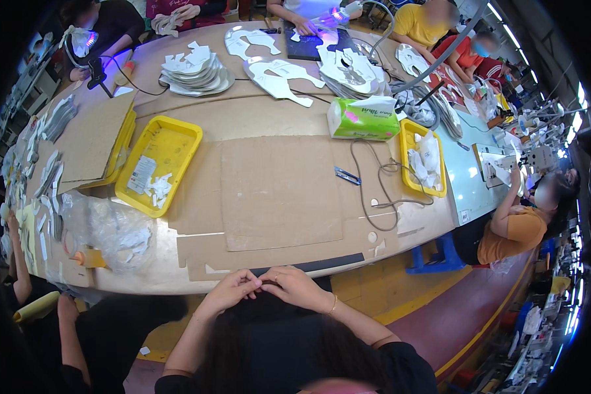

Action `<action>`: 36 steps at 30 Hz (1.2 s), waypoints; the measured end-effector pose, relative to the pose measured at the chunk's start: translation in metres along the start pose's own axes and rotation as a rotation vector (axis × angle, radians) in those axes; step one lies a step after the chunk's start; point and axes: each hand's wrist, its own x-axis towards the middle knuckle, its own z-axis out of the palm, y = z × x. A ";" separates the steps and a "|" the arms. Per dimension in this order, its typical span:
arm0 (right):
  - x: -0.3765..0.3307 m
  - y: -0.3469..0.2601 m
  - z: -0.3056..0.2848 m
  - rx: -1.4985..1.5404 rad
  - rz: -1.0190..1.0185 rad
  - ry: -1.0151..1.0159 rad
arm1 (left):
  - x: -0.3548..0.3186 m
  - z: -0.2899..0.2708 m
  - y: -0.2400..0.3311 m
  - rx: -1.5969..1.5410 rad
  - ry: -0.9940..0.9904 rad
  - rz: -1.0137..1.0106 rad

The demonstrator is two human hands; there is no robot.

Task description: The person repeatedly picks small white components from a yellow tray and places them onto a cardboard sheet on the table. The hands manipulate the pieces one at a time, aligning them in a row.

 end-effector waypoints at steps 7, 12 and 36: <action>0.006 0.006 -0.001 -0.023 -0.002 -0.006 | 0.008 -0.003 0.002 0.007 0.006 0.011; 0.006 0.009 0.001 -0.040 -0.015 0.007 | 0.011 -0.004 -0.001 0.053 0.021 0.022; 0.006 0.015 0.006 -0.065 -0.012 0.049 | 0.011 -0.002 -0.005 0.047 0.077 0.038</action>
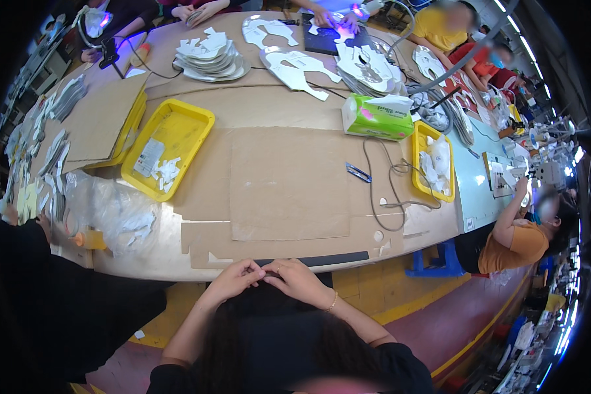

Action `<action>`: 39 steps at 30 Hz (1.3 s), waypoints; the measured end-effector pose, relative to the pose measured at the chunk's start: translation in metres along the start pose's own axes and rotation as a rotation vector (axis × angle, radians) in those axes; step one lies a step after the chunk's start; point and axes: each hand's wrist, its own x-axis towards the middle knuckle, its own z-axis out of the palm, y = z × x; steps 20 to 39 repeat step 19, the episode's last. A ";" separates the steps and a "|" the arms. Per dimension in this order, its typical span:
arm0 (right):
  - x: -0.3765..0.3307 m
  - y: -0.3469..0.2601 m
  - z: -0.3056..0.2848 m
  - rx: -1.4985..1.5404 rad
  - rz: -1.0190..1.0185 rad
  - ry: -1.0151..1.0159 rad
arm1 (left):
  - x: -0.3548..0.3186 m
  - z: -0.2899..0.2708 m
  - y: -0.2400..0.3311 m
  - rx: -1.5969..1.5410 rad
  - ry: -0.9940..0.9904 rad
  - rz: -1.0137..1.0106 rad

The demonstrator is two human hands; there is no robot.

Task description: The person repeatedly picks small white components from a yellow tray and places them onto a cardboard sheet on the table. The hands manipulate the pieces one at a time, aligning them in a row.

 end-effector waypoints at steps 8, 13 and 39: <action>-0.001 -0.007 -0.003 0.002 0.034 -0.058 | -0.006 -0.001 0.001 0.034 -0.008 -0.066; -0.001 -0.015 -0.007 0.009 0.056 -0.123 | -0.011 -0.002 0.002 0.008 -0.016 -0.066; 0.001 -0.003 -0.044 0.037 0.112 -0.079 | -0.007 -0.002 0.007 -0.005 -0.018 -0.063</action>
